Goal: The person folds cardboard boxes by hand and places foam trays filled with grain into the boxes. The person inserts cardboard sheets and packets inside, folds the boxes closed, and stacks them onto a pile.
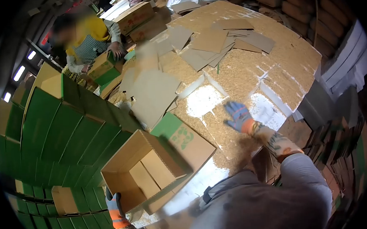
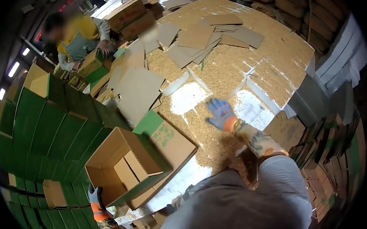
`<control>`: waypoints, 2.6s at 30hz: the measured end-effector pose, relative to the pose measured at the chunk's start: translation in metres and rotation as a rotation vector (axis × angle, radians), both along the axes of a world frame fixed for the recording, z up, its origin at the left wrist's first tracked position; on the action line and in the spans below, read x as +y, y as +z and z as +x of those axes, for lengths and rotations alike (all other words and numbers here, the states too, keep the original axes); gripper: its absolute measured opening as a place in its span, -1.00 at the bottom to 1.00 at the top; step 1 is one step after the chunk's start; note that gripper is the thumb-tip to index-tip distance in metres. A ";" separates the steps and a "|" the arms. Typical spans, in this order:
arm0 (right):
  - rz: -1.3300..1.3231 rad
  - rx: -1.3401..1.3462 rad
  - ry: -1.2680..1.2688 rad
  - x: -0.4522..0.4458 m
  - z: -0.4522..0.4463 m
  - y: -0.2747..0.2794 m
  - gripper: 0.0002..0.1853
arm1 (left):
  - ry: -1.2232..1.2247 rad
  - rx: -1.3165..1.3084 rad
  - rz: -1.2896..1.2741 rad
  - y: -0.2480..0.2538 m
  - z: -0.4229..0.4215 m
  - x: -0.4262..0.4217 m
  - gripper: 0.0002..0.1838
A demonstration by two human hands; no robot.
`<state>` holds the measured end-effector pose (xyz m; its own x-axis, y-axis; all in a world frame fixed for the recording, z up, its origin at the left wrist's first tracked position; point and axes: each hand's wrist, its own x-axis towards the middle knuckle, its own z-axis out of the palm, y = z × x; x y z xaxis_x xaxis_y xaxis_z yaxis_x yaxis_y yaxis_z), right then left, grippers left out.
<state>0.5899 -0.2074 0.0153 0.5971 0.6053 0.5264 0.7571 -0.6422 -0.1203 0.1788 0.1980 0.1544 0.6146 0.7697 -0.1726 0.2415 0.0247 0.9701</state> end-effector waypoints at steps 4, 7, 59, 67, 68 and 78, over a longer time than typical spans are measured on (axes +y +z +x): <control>0.560 0.388 -0.544 -0.005 0.010 -0.016 -0.56 | 0.170 -0.061 0.123 -0.030 -0.019 0.015 -0.47; 0.660 0.820 -0.175 -0.044 0.034 -0.059 -0.50 | 0.119 0.010 0.119 -0.031 -0.018 0.014 -0.34; -0.645 0.936 0.957 0.266 -0.083 0.165 -0.23 | 0.173 0.030 0.147 -0.034 0.077 -0.030 -0.56; -1.203 -0.048 0.636 0.236 -0.158 0.229 -0.52 | 0.148 -0.129 0.173 -0.038 0.064 -0.014 -0.59; -1.312 -0.005 0.722 0.233 -0.157 0.220 -0.46 | 0.234 -0.232 0.246 -0.046 0.039 -0.002 -0.61; -0.948 0.504 0.890 0.229 -0.121 0.167 -0.53 | 0.455 1.148 0.771 -0.152 -0.140 0.057 -0.43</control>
